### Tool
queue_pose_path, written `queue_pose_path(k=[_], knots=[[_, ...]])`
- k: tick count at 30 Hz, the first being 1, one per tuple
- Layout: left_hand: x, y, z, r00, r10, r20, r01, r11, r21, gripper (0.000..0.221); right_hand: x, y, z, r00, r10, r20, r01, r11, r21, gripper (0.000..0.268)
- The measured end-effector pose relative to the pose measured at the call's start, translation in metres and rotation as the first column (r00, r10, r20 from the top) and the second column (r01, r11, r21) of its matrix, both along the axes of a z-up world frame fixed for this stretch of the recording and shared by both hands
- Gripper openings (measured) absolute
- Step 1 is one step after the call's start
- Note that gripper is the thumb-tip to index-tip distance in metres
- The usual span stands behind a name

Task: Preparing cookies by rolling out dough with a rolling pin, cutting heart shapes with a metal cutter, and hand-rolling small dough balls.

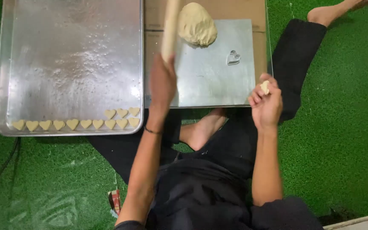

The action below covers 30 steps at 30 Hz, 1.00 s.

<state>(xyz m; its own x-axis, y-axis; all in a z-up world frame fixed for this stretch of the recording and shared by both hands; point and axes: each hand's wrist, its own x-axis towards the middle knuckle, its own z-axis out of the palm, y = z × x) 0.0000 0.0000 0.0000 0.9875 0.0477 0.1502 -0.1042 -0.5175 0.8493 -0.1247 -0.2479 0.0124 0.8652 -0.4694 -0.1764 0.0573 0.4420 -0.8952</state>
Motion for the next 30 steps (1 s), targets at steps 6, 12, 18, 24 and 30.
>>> queue_pose_path(k=[6, 12, 18, 24, 30], knots=[[0.042, 0.011, -0.018, 0.981, 0.023, -0.192, -0.027, 0.999, -0.018, 0.048, 0.015, 0.000, -0.033, 0.997, 0.039, -0.069, -0.030, 0.991, 0.131, 0.042], [0.049, 0.015, -0.035, 0.959, -0.048, -0.281, 0.066, 0.996, 0.056, 0.053, 0.031, 0.029, -0.012, 0.989, 0.069, -0.129, -0.073, 0.997, -0.028, 0.029], [0.055, 0.008, -0.054, 0.958, 0.038, -0.284, 0.006, 0.989, 0.151, 0.056, 0.041, 0.014, -0.046, 0.990, 0.140, -0.029, -0.139, 0.989, 0.040, 0.057], [0.049, 0.003, -0.044, 0.947, 0.077, -0.312, -0.016, 0.981, 0.194, 0.060, 0.101, 0.045, -0.059, 0.986, 0.092, 0.136, 0.008, 0.798, -0.603, 0.041], [0.048, 0.005, -0.065, 0.992, 0.099, -0.075, -0.079, 0.969, 0.232, 0.049, 0.175, 0.075, -0.037, 0.959, 0.244, 0.146, 0.085, 0.247, -0.965, 0.027]])
